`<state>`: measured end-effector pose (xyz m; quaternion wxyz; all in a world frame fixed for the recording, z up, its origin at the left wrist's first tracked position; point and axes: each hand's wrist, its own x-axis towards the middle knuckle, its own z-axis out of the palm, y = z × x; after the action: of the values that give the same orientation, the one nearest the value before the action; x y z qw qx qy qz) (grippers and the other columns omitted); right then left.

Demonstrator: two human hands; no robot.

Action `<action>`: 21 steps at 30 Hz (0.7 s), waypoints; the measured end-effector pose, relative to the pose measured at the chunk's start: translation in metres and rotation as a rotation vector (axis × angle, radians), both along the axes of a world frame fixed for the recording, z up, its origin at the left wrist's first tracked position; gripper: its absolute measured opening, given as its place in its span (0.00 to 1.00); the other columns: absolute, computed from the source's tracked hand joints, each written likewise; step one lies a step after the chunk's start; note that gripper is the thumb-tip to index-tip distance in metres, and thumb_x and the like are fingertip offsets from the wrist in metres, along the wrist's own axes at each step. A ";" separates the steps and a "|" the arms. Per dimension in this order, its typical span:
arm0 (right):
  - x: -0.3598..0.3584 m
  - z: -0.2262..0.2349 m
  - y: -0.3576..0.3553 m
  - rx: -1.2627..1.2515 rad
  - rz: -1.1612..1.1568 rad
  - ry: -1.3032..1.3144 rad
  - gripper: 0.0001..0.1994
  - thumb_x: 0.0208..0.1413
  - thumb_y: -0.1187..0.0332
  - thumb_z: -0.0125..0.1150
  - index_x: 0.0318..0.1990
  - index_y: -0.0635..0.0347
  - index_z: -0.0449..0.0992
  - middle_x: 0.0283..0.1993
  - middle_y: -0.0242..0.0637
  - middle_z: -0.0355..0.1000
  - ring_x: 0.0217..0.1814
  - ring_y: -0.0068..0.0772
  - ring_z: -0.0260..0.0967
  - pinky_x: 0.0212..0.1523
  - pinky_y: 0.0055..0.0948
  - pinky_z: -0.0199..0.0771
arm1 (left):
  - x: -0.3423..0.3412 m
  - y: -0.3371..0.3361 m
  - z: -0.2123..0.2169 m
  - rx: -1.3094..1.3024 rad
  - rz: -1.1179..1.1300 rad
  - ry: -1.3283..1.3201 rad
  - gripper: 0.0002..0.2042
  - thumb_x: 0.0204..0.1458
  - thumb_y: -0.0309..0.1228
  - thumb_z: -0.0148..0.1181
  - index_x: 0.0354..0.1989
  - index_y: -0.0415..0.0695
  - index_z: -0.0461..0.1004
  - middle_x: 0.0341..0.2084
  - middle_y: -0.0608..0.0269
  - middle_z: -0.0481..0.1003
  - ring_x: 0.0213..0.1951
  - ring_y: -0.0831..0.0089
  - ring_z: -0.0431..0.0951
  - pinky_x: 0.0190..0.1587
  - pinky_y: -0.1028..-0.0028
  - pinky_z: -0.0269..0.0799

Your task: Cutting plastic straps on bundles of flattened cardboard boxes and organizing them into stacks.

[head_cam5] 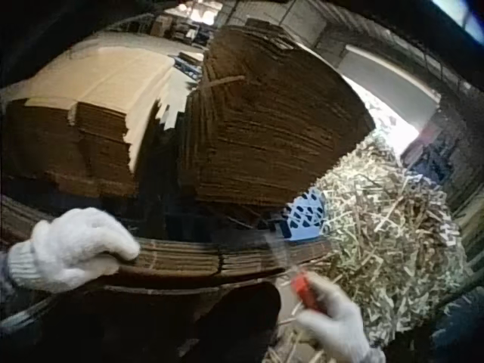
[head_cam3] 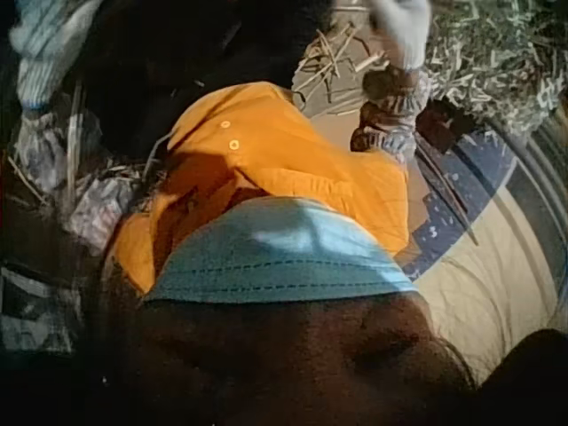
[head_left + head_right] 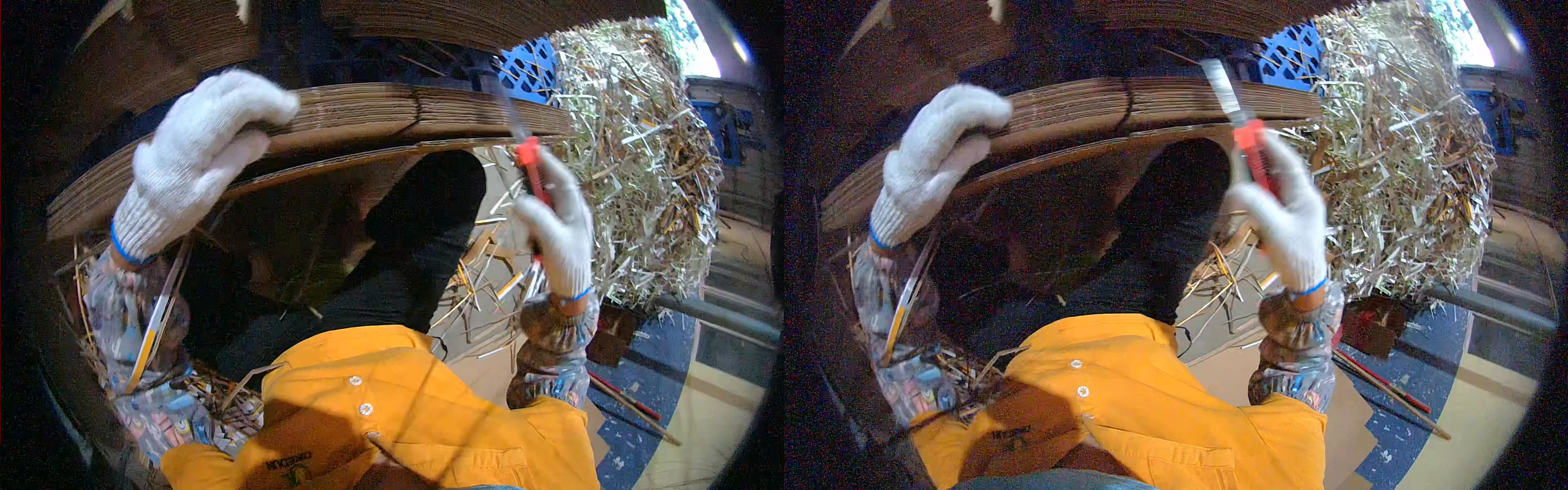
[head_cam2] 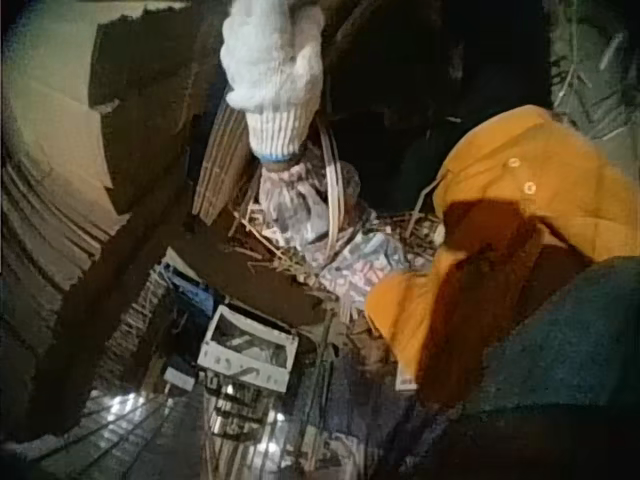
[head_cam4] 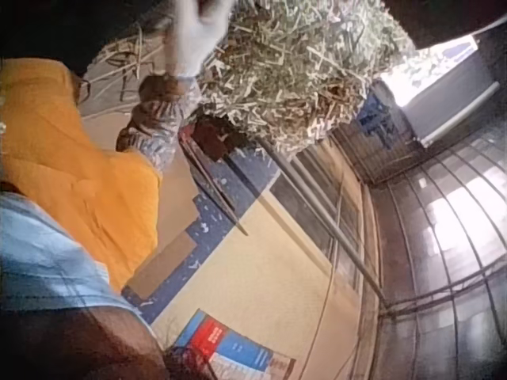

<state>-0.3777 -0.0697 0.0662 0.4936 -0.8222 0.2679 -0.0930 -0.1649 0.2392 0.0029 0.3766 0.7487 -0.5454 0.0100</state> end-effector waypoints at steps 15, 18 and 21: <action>-0.003 -0.047 0.016 0.010 0.087 -0.015 0.32 0.51 0.77 0.60 0.67 0.63 0.64 0.59 0.37 0.69 0.47 0.22 0.69 0.49 0.23 0.71 | -0.062 0.112 -0.007 0.153 0.825 -0.475 0.27 0.46 0.38 0.71 0.55 0.41 0.73 0.56 0.50 0.71 0.59 0.53 0.68 0.62 0.58 0.62; 0.004 -0.039 0.028 0.129 0.046 0.055 0.32 0.51 0.77 0.60 0.67 0.62 0.64 0.56 0.34 0.70 0.34 0.16 0.64 0.33 0.17 0.68 | -0.092 0.159 -0.049 -0.239 1.498 -0.289 0.21 0.49 0.27 0.69 0.52 0.37 0.73 0.46 0.54 0.75 0.49 0.60 0.74 0.56 0.65 0.68; 0.013 -0.036 0.042 0.081 0.159 -0.054 0.32 0.51 0.76 0.61 0.67 0.61 0.64 0.54 0.31 0.69 0.28 0.13 0.59 0.25 0.14 0.63 | -0.141 0.173 -0.093 -0.648 1.563 0.207 0.18 0.50 0.27 0.67 0.48 0.36 0.72 0.44 0.55 0.74 0.46 0.64 0.74 0.51 0.66 0.69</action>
<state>-0.3644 -0.0277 0.0307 0.5392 -0.8175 0.1918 -0.0648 -0.3059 0.4124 -0.0900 0.5053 0.7623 0.1953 0.3542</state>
